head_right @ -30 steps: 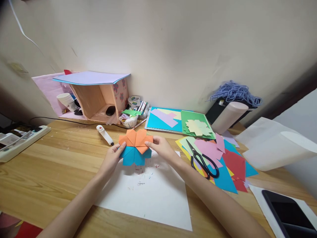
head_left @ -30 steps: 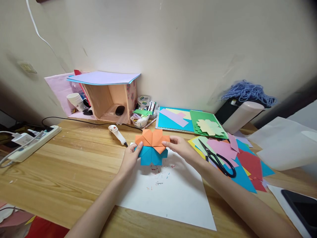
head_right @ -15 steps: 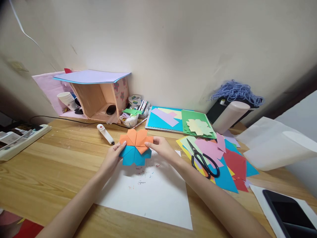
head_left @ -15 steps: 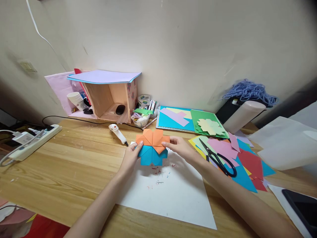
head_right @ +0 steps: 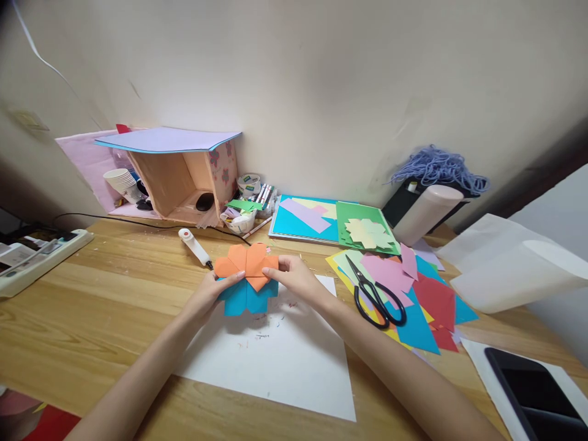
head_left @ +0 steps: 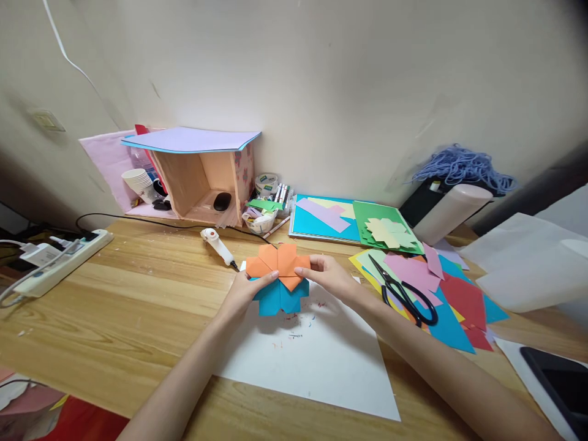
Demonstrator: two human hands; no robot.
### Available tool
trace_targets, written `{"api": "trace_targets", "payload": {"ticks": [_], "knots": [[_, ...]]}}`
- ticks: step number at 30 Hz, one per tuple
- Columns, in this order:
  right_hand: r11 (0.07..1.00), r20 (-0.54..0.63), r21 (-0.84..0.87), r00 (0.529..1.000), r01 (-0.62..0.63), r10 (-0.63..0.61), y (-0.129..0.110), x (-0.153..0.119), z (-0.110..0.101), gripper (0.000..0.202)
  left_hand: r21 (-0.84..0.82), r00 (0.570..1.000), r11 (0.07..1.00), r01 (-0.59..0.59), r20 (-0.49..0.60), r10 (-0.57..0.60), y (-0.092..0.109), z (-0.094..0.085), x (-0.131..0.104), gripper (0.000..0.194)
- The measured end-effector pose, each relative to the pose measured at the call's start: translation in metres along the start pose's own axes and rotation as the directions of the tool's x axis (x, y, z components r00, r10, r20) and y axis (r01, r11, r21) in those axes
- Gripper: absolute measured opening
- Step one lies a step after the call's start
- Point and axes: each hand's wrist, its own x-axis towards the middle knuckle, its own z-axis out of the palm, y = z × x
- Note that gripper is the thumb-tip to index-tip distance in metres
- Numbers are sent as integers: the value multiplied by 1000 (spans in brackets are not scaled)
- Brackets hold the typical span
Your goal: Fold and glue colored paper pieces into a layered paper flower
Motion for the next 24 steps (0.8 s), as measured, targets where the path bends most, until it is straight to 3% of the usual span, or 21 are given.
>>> {"api": "trace_targets", "payload": {"ticks": [5, 11, 18, 24], "knots": [[983, -18, -181, 1000, 21, -24, 2, -2, 4, 34, 3, 1000, 1000, -4, 9, 4, -2, -2, 0, 51], [934, -35, -339, 990, 114, -133, 3, -4, 9, 54, -88, 999, 996, 33, 31, -31, -1, -2, 0, 51], [947, -18, -302, 993, 109, -120, 2, -4, 12, 41, -145, 993, 985, 88, 85, -76, -3, -2, 0, 49], [952, 25, -249, 984, 179, -178, -1, -3, 7, 28, -231, 988, 961, 150, 79, -135, -4, -3, 4, 46]]}}
